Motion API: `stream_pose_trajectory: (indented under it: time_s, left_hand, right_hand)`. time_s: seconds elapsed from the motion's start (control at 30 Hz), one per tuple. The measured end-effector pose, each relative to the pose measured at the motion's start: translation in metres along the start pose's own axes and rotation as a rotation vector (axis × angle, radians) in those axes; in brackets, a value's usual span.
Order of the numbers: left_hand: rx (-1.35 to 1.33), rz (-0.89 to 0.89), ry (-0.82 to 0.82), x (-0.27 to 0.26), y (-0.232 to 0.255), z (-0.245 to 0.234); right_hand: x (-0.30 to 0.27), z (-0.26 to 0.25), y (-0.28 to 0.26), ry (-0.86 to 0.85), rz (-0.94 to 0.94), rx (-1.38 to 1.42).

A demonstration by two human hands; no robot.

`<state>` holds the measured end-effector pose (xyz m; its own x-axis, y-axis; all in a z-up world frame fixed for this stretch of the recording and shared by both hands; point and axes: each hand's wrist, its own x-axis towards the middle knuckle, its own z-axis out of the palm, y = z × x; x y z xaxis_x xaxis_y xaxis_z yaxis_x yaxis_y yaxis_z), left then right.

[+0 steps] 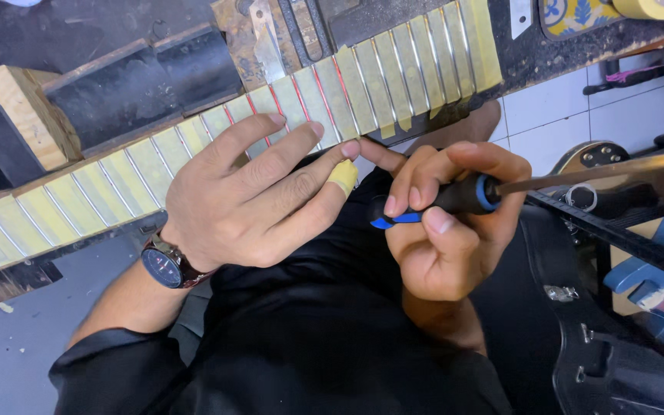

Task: The person uses a metal file to smooth the frets on a guitar neck clamped in a vise. They work sequentially along the fretboard, filing each fret individually while holding the neck steady with their left hand.

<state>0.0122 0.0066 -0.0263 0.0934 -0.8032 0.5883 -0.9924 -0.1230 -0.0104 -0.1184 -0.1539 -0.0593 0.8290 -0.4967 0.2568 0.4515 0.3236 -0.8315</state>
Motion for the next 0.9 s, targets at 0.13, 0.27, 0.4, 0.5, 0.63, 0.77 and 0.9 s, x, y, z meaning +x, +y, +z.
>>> stream_pose_trajectory:
  time_s: [0.13, 0.27, 0.4, 0.5, 0.63, 0.77, 0.9]
  left_hand:
    - [-0.041, -0.050, -0.015, 0.000, 0.002, -0.003]
    - [-0.262, -0.199, -0.089, -0.008, 0.000, -0.008]
    - [-0.381, -0.291, -0.095, -0.009, 0.001, -0.008]
    - [-0.417, -0.309, -0.095, -0.006, 0.001, -0.009]
    - [-0.510, -0.258, -0.025, -0.002, -0.002, -0.011]
    - [-0.461, -0.335, 0.020, -0.003, -0.001, -0.008]
    - [-0.196, -0.235, -0.069, 0.001, 0.000, -0.004]
  right_hand:
    - [0.005, 0.000, -0.003, -0.007, 0.043, -0.054]
    - [0.006, -0.001, -0.004, 0.019, 0.041, -0.090]
    - [0.005, 0.001, -0.004, -0.013, 0.037, -0.035]
    - [0.001, -0.001, -0.006, 0.040, 0.059, -0.111]
    - [-0.001, 0.006, -0.008, 0.090, 0.097, -0.116]
    - [0.002, 0.011, -0.010, 0.163, 0.117, -0.455]
    - [0.005, 0.012, -0.004, 0.069, 0.050, -0.756]
